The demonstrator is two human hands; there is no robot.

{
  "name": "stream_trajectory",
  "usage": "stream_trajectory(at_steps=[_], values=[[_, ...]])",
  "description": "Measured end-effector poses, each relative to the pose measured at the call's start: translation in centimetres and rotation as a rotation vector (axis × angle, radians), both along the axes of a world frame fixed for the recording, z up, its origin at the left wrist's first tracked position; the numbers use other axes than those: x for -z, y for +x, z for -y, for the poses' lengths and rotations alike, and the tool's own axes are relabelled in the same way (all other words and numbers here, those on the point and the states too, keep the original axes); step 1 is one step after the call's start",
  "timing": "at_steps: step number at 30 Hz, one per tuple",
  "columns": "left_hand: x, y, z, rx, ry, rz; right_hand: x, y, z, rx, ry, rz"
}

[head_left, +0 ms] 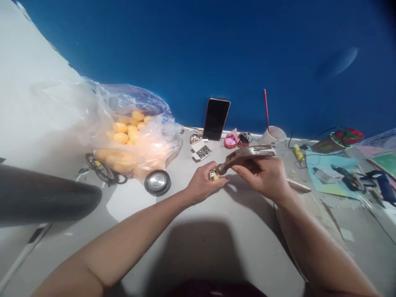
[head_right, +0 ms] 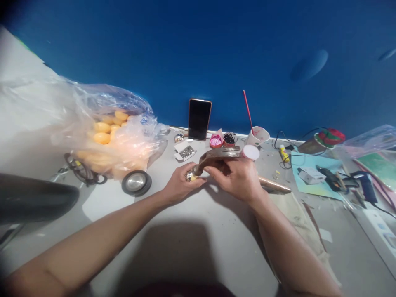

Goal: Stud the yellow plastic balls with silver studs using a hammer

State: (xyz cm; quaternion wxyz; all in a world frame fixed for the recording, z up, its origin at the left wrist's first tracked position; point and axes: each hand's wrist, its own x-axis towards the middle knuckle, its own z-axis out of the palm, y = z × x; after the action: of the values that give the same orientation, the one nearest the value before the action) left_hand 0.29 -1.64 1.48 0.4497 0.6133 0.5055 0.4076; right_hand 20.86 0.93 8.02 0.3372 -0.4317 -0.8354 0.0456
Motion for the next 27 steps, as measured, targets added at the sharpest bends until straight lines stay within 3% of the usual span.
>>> stream_trajectory(at_steps=[15, 27], values=[[-0.19, -0.03, -0.16, -0.033, -0.031, 0.127, -0.17, -0.24, 0.2, 0.017, -0.047, 0.025], [-0.3, 0.22, -0.11, -0.056, -0.056, 0.15, 0.02, -0.26, 0.22, 0.004, 0.008, -0.002]])
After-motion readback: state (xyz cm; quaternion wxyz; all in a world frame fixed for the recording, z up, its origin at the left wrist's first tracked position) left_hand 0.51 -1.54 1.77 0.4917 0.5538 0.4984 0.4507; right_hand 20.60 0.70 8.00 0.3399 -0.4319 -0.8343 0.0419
